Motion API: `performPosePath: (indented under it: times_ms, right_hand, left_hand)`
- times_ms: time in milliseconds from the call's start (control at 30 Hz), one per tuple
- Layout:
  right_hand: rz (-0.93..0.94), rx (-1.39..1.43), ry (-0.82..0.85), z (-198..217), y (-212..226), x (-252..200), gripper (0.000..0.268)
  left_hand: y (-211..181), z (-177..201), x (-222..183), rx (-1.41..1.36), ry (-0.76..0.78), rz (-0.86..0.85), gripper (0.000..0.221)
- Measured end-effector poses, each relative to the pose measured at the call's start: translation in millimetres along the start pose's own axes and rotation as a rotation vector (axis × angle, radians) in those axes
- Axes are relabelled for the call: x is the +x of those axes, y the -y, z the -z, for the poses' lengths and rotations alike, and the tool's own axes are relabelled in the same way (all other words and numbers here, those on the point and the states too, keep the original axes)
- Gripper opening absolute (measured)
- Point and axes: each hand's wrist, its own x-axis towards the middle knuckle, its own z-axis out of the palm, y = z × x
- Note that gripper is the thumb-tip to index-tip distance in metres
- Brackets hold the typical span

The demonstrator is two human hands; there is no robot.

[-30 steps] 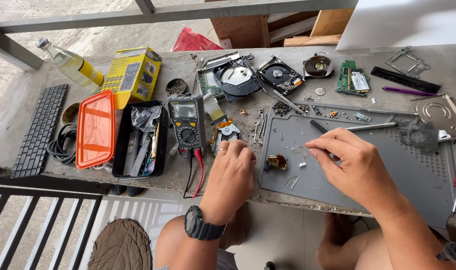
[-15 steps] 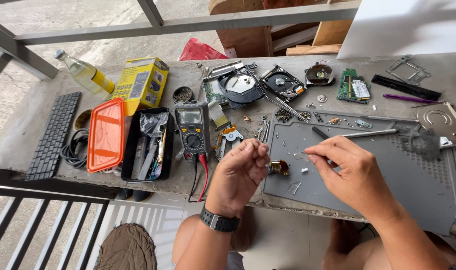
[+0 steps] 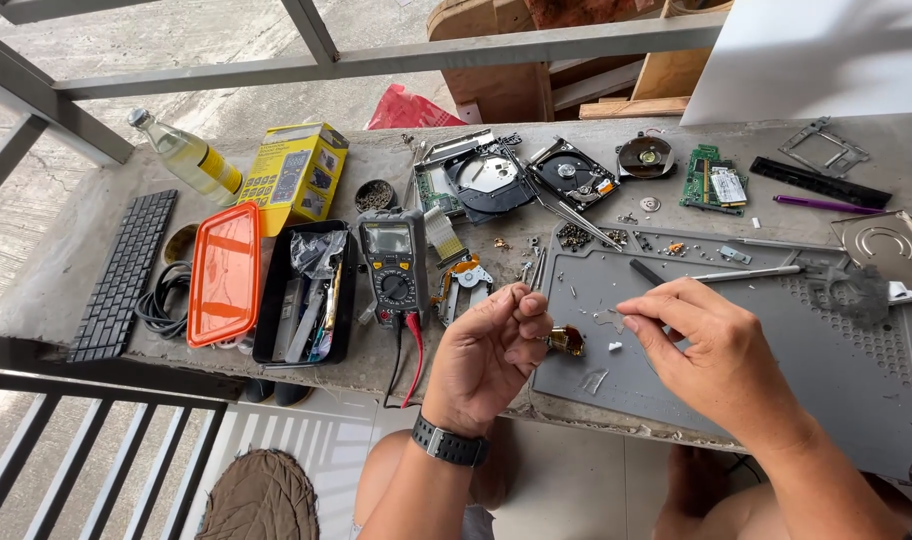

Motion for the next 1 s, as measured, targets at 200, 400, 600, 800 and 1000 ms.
performPosePath:
  times_ms: [200, 400, 600, 800, 1000]
  right_hand:
    - [-0.003, 0.005, -0.010, -0.1, -1.4, 0.7, 0.010]
    - [-0.012, 0.018, -0.018, 1.0, -4.7, -0.6, 0.011]
    - [-0.008, 0.017, -0.008, 0.4, -4.3, -1.8, 0.011]
    - [-0.006, 0.015, -0.009, 2.7, -4.5, -1.0, 0.011]
    - [-0.155, 0.048, 0.020, 3.8, -0.7, 1.9, 0.012]
  left_hand:
    - [-4.3, -6.5, 3.8, 0.090, -0.075, -0.069, 0.003]
    - [-2.4, -1.3, 20.2, 1.071, -0.325, -0.343, 0.012]
    - [11.1, 6.0, 38.3, 2.130, -0.283, -0.570, 0.006]
    - [13.7, 14.3, 52.3, 2.304, -0.274, -0.598, 0.004]
    - [18.2, 25.2, 61.6, 2.343, -0.228, -0.604, 0.006]
